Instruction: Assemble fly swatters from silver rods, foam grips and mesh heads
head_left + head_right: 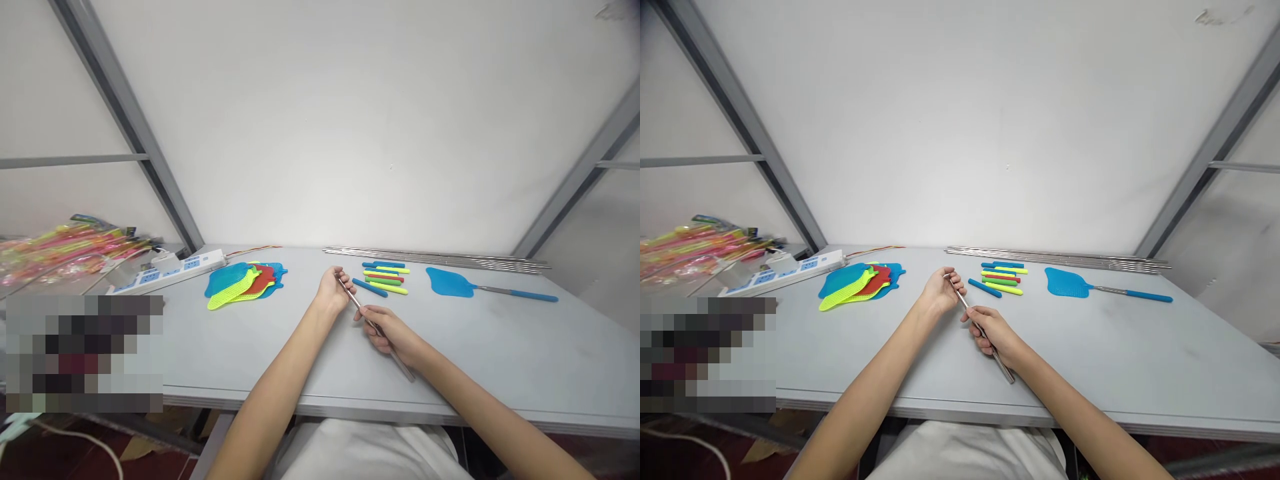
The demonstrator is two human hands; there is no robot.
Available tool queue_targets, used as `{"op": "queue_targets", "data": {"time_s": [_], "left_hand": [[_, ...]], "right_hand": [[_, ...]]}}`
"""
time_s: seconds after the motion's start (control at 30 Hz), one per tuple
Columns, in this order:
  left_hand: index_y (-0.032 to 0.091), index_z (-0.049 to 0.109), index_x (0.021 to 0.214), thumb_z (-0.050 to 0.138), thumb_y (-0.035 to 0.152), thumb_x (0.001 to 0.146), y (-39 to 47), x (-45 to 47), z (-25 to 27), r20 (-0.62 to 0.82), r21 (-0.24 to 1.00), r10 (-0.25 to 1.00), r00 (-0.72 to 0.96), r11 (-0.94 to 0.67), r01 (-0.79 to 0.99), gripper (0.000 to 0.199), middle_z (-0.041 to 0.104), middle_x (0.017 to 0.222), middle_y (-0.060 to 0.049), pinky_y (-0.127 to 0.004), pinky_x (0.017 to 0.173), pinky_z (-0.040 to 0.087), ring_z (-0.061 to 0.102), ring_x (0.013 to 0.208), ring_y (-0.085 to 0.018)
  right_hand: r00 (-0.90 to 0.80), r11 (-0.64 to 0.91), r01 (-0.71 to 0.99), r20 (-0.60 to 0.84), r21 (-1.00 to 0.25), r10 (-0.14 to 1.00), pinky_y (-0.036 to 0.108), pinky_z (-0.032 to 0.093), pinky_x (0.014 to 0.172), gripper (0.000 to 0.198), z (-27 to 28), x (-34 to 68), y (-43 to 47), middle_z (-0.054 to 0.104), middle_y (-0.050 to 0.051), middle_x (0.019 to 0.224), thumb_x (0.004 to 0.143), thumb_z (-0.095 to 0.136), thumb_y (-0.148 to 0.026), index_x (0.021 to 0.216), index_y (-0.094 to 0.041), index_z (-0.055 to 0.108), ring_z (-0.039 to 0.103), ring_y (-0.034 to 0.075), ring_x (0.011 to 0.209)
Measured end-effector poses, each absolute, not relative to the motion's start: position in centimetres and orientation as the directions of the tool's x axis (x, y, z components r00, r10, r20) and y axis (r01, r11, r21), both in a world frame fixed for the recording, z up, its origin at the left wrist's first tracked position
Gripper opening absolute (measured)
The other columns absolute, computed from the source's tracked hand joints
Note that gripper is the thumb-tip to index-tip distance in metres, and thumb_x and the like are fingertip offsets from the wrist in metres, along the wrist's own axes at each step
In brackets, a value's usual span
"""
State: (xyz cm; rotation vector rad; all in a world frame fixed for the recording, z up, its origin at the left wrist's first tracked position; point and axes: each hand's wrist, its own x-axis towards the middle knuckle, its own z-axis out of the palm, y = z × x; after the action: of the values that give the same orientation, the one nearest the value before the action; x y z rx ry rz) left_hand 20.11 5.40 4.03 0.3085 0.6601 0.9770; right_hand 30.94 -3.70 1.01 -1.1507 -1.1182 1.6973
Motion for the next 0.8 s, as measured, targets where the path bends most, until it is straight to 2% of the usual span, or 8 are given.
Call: {"op": "queue_targets", "data": {"time_s": [0.17,0.5,0.8], "left_hand": [[0.018,0.027,0.052,0.039,0.016,0.066,5.4,20.0,4.0,-0.378,0.491,0.837,0.395,0.543,-0.681,0.018,0.027,0.04,0.006,-0.02,0.034,0.022,0.025,0.031,-0.006],[0.017,0.029,0.053,0.038,0.02,0.065,5.9,19.1,4.3,-0.308,0.475,0.887,0.343,0.456,-0.752,0.016,0.025,0.04,0.006,-0.019,0.034,0.019,0.022,0.03,-0.006],[0.017,0.031,0.053,0.036,0.021,0.067,6.1,18.4,4.7,-0.262,0.446,0.911,0.317,0.406,-0.797,0.015,0.022,0.039,0.007,-0.018,0.03,0.012,0.018,0.027,-0.004]], "right_hand": [[-0.284,-0.304,-0.116,-0.262,-0.946,0.922,0.014,0.01,0.028,0.028,0.9,30.9,-3.7,0.031,-0.007,0.05,0.07,0.044,-0.044,0.078,-0.018,0.049,0.02,0.001,0.031],[-0.336,-0.268,-0.093,-0.224,-0.959,0.915,0.013,0.011,0.028,0.028,0.7,31.0,-3.7,0.031,-0.007,0.051,0.072,0.041,-0.044,0.08,-0.019,0.05,0.02,0.0,0.032],[-0.351,-0.251,-0.068,-0.212,-0.966,0.912,0.014,0.012,0.027,0.029,0.7,30.9,-3.8,0.03,-0.007,0.052,0.073,0.04,-0.045,0.081,-0.019,0.05,0.02,0.0,0.032]]}}
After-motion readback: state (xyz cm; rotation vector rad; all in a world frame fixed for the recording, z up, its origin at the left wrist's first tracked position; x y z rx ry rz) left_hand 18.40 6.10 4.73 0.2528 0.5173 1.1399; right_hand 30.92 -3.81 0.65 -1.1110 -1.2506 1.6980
